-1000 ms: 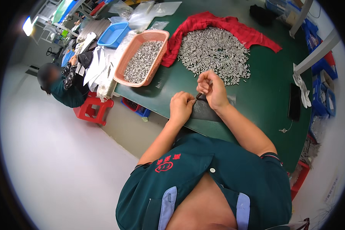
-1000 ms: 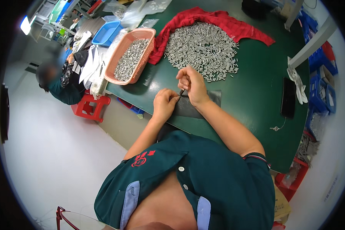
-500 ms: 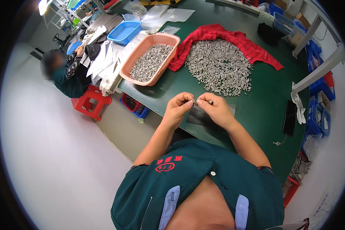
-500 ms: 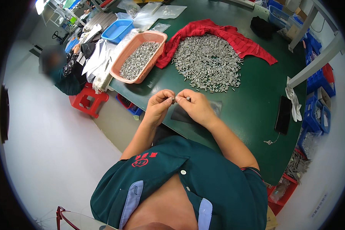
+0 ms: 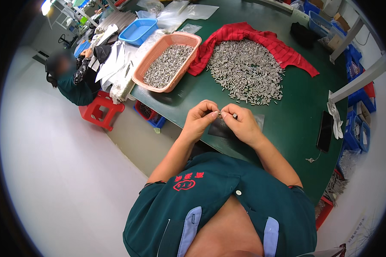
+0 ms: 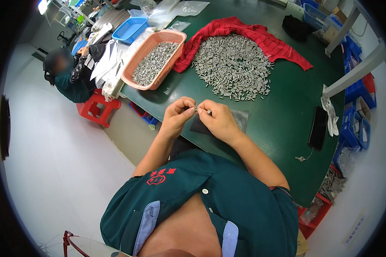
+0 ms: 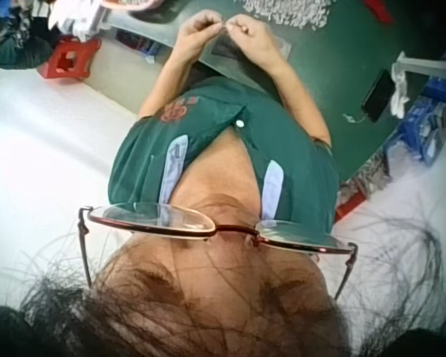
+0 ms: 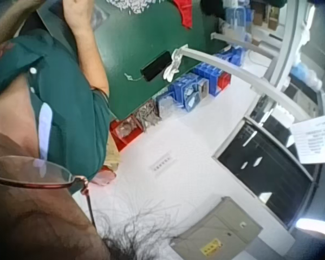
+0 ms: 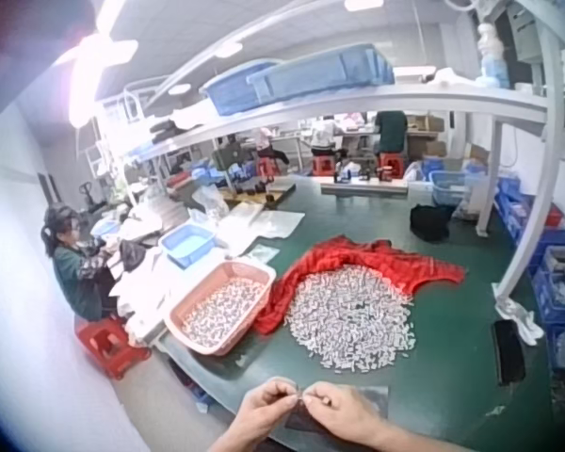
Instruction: The person picks small metal pins from a pile and places them into a small clear plastic bag by hand.
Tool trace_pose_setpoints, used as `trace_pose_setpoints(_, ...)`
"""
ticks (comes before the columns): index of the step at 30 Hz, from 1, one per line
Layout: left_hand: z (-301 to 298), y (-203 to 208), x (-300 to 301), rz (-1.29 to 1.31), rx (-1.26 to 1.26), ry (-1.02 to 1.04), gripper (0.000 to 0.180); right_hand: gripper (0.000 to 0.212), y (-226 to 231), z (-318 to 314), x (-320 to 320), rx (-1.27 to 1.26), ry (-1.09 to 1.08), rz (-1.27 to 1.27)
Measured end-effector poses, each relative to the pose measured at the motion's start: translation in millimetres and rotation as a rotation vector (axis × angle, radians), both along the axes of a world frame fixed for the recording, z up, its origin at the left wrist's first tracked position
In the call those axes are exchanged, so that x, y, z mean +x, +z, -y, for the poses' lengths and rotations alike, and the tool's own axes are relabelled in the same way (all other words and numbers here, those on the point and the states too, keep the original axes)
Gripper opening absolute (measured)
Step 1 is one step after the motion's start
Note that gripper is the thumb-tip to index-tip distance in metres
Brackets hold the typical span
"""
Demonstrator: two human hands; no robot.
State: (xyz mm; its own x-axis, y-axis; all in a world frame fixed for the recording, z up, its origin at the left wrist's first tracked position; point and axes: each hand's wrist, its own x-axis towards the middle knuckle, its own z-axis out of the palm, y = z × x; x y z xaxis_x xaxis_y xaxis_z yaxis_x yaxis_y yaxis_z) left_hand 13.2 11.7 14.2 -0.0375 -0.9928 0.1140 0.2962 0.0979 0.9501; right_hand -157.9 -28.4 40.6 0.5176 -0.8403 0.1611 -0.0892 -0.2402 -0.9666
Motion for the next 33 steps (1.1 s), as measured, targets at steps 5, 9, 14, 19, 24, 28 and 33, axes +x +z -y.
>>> trace_pose_setpoints(5, 0.2, 3.8, 2.5, 0.009, 0.009, 0.008, 0.007, 0.016, -3.1, 1.3, 3.3, -0.033, 0.003, -0.019)
trace_pose_setpoints(9, 13.8, 9.1, 27.3, 0.431, -0.112, 0.291, 0.004, 0.017, -5.0, -0.6, -1.2, -0.046, -0.025, 0.028)
trace_pose_setpoints(14, 46.9, 48.7, 94.3, 0.993, -0.310, 0.868, 0.007, 0.015, -5.8, -3.7, -7.1, 0.158, -0.025, 0.036)
trace_pose_setpoints(19, 65.2, 38.2, 102.7, 1.105, -0.300, 0.910, 0.008, 0.016, -14.9, 3.6, -6.5, 0.211, -0.035, 0.093)
trace_pose_setpoints(24, 77.8, 9.4, 49.6, 1.030, -0.256, 0.483, 0.009, 0.016, -7.9, -2.4, -4.6, 0.154, -0.021, 0.048)
trace_pose_setpoints(28, 90.5, -13.9, 28.8, 1.129, -0.216, 0.355, 0.012, 0.014, -2.3, -7.6, 0.4, 0.030, 0.029, 0.000)
trace_pose_setpoints(33, 94.6, -22.0, 12.8, 1.178, -0.126, 0.262, 0.012, 0.010, -1.4, -8.9, -0.1, 0.010, 0.036, 0.029)
